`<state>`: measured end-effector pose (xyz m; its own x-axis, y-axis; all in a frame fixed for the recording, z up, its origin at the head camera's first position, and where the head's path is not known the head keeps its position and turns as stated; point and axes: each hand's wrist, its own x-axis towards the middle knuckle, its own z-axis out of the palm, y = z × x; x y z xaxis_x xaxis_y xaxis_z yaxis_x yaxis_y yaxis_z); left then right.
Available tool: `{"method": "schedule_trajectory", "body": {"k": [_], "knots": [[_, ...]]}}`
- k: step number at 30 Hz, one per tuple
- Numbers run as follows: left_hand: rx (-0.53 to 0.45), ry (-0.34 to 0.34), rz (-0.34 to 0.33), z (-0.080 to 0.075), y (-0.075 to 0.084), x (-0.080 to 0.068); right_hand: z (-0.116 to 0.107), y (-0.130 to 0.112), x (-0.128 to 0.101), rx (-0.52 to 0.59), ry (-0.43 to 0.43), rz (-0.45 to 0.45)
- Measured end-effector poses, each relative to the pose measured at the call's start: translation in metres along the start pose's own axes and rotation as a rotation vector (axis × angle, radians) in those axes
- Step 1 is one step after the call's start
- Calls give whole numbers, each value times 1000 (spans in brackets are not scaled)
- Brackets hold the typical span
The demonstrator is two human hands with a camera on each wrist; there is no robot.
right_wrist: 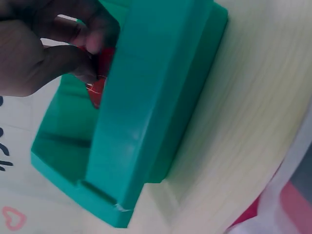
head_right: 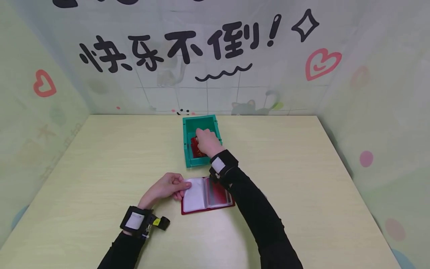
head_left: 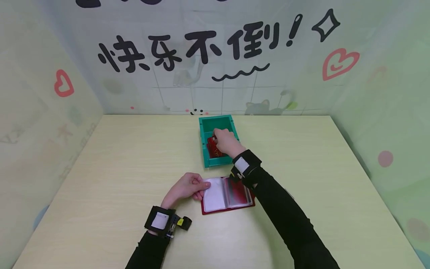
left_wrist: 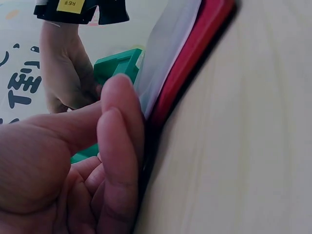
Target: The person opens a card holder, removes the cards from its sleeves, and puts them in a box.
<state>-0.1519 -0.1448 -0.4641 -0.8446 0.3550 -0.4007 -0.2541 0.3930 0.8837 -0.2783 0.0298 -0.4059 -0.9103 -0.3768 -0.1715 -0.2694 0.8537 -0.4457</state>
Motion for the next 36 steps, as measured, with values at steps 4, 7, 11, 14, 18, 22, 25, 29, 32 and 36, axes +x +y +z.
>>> {"method": "schedule_trajectory", "body": {"k": [4,7,11,14,18,22,25,29,32,36], "knots": [[-3,1,-7,0,0,0,5,-1,4,-62,-44,40],[0,1,-10,0,-1,0,8,0,5,-76,-65,62],[7,3,-6,0,0,0,13,3,5,-90,-70,67],[10,15,2,1,0,-1,17,4,6,-96,-68,75],[14,49,-4,2,1,-2,18,4,2,-109,-6,37],[31,82,-29,4,1,-2,12,3,-20,-56,132,-66],[73,122,-39,6,2,-1,5,6,-47,66,191,-119],[183,198,-19,9,8,-3,3,17,-85,243,211,-137],[319,262,21,15,16,-6,9,28,-109,362,208,-143],[510,330,105,30,28,-8,26,44,-129,490,198,-138]]}}
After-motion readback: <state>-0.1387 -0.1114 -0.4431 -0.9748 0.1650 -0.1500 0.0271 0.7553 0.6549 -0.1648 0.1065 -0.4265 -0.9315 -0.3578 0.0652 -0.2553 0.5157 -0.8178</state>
